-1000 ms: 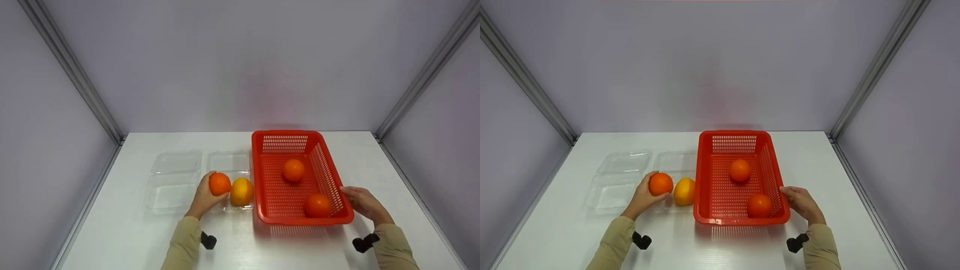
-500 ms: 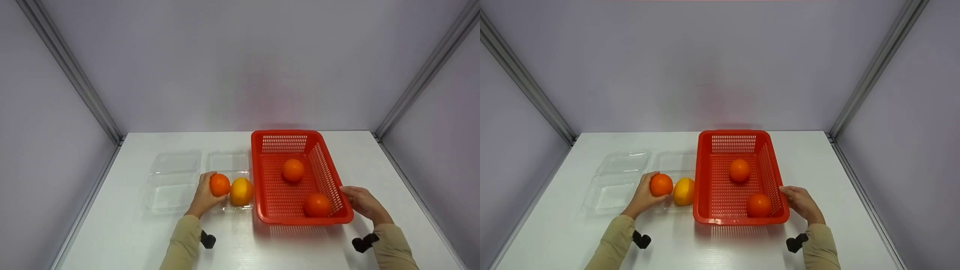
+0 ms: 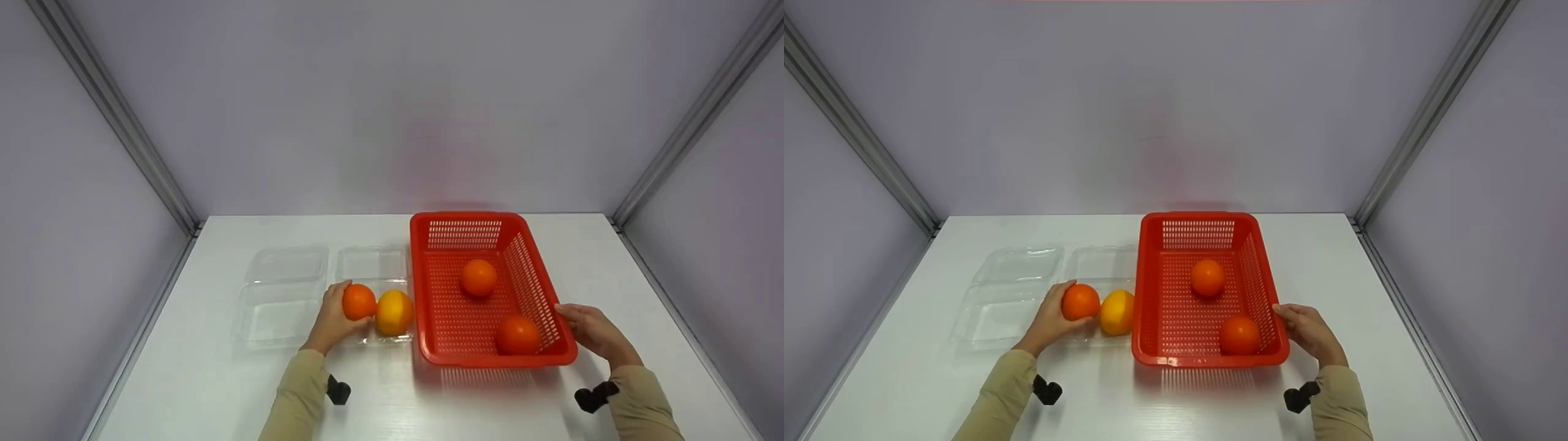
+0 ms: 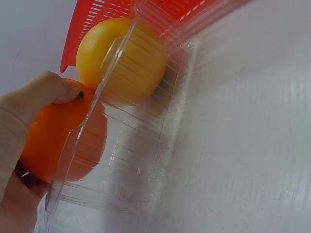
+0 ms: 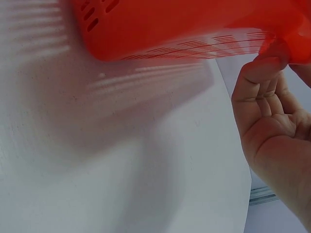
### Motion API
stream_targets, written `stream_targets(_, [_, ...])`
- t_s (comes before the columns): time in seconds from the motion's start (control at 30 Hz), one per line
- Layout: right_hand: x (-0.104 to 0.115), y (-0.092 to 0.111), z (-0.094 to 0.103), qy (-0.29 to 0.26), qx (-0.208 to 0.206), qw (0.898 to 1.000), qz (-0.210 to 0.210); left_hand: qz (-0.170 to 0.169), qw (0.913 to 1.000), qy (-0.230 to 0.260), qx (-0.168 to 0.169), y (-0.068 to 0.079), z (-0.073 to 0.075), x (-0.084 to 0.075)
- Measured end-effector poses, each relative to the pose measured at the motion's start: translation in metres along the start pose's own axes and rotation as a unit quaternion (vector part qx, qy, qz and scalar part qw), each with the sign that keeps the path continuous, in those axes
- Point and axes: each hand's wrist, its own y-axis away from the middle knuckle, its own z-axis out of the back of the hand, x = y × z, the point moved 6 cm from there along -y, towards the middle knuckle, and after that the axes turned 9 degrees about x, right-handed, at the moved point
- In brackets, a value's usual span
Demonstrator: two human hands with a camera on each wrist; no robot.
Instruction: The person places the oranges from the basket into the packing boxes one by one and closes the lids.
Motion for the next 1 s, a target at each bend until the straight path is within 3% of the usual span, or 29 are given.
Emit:
stream_targets(0.2, [0.0001,-0.0002,0.0004,-0.004,0.002,1.000,-0.001,0.009,0.9999,-0.011,-0.009,0.0008,-0.0018,0.0004])
stream_targets(0.47, [-0.0021,0.0004,0.0024,0.001,-0.002,1.000,-0.011,-0.024,0.9987,-0.039,-0.021,0.0005,-0.0022,-0.0027])
stream_targets(0.77, [-0.0016,0.0014,0.0031,0.013,-0.014,1.000,-0.022,-0.025,0.9992,-0.029,-0.010,0.0010,-0.0042,-0.0018])
stream_targets(1.0, [-0.0019,0.0003,-0.0004,-0.003,0.001,1.000,-0.009,-0.039,0.9977,-0.056,-0.003,0.0039,-0.0064,-0.0046])
